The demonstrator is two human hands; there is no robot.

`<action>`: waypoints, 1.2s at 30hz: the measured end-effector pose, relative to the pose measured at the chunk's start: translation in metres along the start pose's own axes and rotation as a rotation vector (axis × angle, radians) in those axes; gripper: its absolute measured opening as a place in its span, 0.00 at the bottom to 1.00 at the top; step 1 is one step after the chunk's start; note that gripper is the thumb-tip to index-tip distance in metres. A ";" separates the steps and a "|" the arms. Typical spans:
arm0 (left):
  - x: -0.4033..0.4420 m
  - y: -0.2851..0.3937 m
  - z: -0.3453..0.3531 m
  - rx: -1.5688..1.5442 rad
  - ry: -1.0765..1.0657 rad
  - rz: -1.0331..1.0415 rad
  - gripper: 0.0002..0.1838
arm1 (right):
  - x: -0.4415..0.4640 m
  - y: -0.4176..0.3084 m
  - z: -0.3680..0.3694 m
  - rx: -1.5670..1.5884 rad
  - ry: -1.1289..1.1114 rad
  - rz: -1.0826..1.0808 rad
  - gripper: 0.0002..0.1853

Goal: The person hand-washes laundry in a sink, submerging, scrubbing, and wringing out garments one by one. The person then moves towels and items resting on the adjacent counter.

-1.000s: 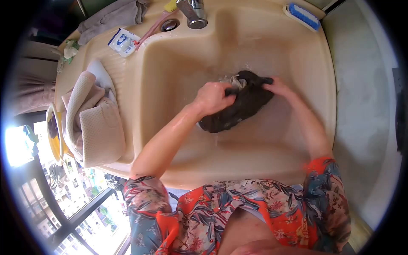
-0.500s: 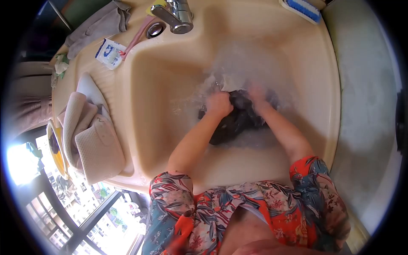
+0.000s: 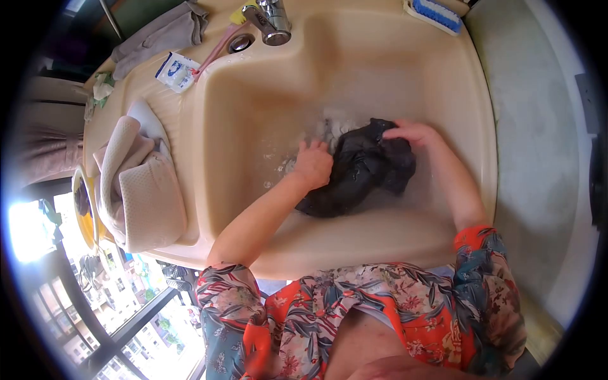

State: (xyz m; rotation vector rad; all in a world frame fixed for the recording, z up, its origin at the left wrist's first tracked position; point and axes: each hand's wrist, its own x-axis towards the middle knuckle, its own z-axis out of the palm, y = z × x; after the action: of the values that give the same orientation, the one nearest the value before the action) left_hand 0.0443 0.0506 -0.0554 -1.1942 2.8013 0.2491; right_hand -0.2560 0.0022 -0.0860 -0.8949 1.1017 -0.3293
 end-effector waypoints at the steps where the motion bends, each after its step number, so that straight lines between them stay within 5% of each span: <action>1: 0.002 -0.005 -0.002 -0.158 -0.031 -0.007 0.12 | -0.002 0.002 -0.012 0.115 0.118 0.015 0.26; 4: 0.006 -0.018 -0.010 -0.600 -0.099 -0.061 0.10 | 0.014 0.023 -0.036 0.360 0.417 0.057 0.26; 9: 0.011 -0.014 -0.024 -1.131 -0.306 -0.239 0.09 | 0.030 0.009 0.046 -0.383 0.173 -0.083 0.18; 12: -0.002 -0.047 -0.051 -1.669 -0.043 -0.611 0.11 | 0.000 -0.047 0.045 -0.307 0.210 -0.196 0.13; 13: -0.007 -0.069 -0.064 -1.943 -0.003 -0.572 0.14 | -0.018 -0.075 0.041 -0.293 0.227 -0.249 0.11; 15: -0.026 -0.079 -0.131 -1.987 0.438 -0.610 0.13 | -0.031 -0.108 0.018 -0.211 0.344 -0.582 0.08; 17: -0.045 -0.106 -0.174 -1.881 0.623 -0.489 0.14 | -0.054 -0.150 0.008 -0.143 0.449 -0.681 0.09; 19: -0.066 -0.127 -0.207 -1.723 0.533 -0.163 0.11 | -0.076 -0.185 0.003 -0.086 0.478 -0.842 0.09; 21: -0.086 -0.126 -0.223 -1.533 0.477 -0.099 0.09 | -0.092 -0.203 0.000 0.005 0.504 -0.977 0.10; 25: -0.097 -0.130 -0.166 -1.179 -0.160 -0.319 0.12 | -0.080 -0.162 -0.002 -0.131 0.419 -0.797 0.13; 26: -0.089 -0.116 -0.144 -0.924 -0.281 -0.466 0.15 | -0.061 -0.133 0.001 -0.218 0.417 -0.691 0.13; 27: -0.082 -0.120 -0.107 -0.540 -0.333 -0.237 0.16 | -0.038 -0.096 -0.001 -0.333 0.346 -0.548 0.15; 28: -0.076 -0.117 -0.073 -0.154 -0.412 -0.272 0.17 | -0.011 -0.051 -0.013 -0.608 0.350 -0.447 0.18; 30: -0.057 -0.100 -0.038 0.186 -0.188 -0.248 0.16 | 0.016 0.008 -0.007 -0.960 0.377 -0.296 0.23; 33: -0.011 -0.092 -0.051 -0.446 -0.042 -0.317 0.18 | 0.029 0.030 0.009 -1.040 0.473 -0.159 0.27; 36: 0.031 -0.078 -0.034 -0.248 0.151 -0.242 0.28 | 0.024 0.029 0.031 -1.137 0.511 -0.066 0.30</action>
State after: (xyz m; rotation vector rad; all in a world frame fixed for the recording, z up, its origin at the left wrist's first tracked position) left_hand 0.0789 -0.0311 -0.0357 -1.6561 2.7732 0.5193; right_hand -0.2232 0.0186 -0.1181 -1.9172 1.7702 0.0675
